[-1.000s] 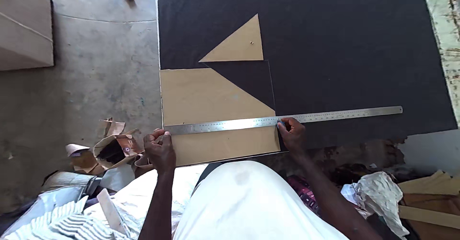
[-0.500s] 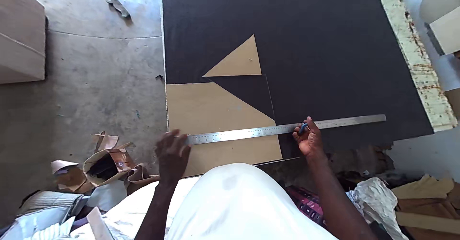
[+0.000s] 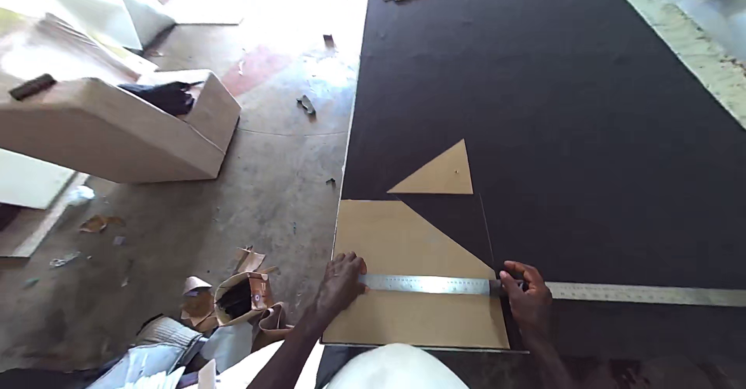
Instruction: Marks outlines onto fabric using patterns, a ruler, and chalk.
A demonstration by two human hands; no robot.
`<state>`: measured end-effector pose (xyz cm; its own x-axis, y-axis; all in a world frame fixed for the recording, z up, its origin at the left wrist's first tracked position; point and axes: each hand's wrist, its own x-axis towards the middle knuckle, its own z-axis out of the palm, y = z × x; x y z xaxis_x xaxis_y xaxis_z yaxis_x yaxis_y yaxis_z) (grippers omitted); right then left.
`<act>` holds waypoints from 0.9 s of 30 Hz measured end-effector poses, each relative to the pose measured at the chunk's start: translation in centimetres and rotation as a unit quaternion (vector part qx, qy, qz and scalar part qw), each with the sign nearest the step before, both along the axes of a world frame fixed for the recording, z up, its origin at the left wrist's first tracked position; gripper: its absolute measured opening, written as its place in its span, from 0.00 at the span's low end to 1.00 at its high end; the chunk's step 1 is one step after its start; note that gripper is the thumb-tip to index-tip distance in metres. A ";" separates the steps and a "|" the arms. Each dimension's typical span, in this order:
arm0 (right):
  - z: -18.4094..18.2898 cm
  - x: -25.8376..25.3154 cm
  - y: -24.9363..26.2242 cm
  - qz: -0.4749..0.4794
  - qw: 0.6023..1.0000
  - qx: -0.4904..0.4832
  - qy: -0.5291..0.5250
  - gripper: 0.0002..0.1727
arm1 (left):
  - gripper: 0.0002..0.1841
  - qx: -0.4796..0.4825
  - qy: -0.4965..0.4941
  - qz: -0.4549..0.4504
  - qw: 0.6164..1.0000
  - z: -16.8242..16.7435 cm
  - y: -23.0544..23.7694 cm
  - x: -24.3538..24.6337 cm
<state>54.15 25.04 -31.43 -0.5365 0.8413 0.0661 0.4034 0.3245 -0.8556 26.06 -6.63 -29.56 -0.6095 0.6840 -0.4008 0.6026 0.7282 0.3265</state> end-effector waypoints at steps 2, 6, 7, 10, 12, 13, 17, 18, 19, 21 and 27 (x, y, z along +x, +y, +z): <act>0.2 -1.7 -2.0 -0.016 0.999 -0.007 0.042 0.14 | 0.19 -0.024 -0.014 -0.017 0.999 0.6 0.5 -0.3; 0.3 -6.1 -7.7 -0.076 0.990 -0.035 0.113 0.11 | 0.19 0.026 -0.070 -0.059 0.995 0.5 -0.4 -0.6; 0.1 -7.4 -9.2 -0.088 0.986 -0.038 0.135 0.10 | 0.19 0.044 -0.084 -0.072 0.993 0.2 -0.7 -0.8; -0.7 -10.7 -12.7 -0.125 0.979 -0.024 0.157 0.12 | 0.17 0.102 -0.114 -0.114 0.982 -0.9 -1.3 -2.0; -1.8 -11.9 -15.0 -0.167 0.975 0.013 0.144 0.12 | 0.15 0.121 -0.142 -0.161 0.969 -1.2 -1.6 -3.2; -2.4 -12.3 -15.7 -0.191 0.972 0.044 0.133 0.13 | 0.14 0.124 -0.154 -0.186 0.962 -1.5 -1.6 -3.9; -4.2 -13.4 -16.1 -0.227 0.957 0.179 0.028 0.16 | 0.14 0.124 -0.214 -0.221 0.943 -0.6 -0.7 -6.4; -4.4 -13.7 -16.4 -0.236 0.952 0.196 -0.007 0.18 | 0.15 0.112 -0.236 -0.220 0.940 -0.1 -0.7 -7.6; -4.3 -14.0 -16.6 -0.250 0.946 0.203 -0.037 0.19 | 0.15 0.102 -0.258 -0.215 0.936 0.3 -0.6 -9.0; -3.4 -14.8 -16.9 -0.289 0.936 0.188 -0.075 0.20 | 0.16 0.102 -0.300 -0.196 0.928 0.0 0.0 -11.9; -2.9 -15.6 -16.9 -0.318 0.928 0.145 -0.128 0.22 | 0.22 0.183 -0.327 -0.128 0.918 -1.8 -2.0 -19.7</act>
<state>38.50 8.16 -34.31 0.0330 0.9597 0.2790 0.7705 0.1533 -0.6187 6.35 -8.67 -31.35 -0.1203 0.9332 -0.3385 0.3269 0.3592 0.8741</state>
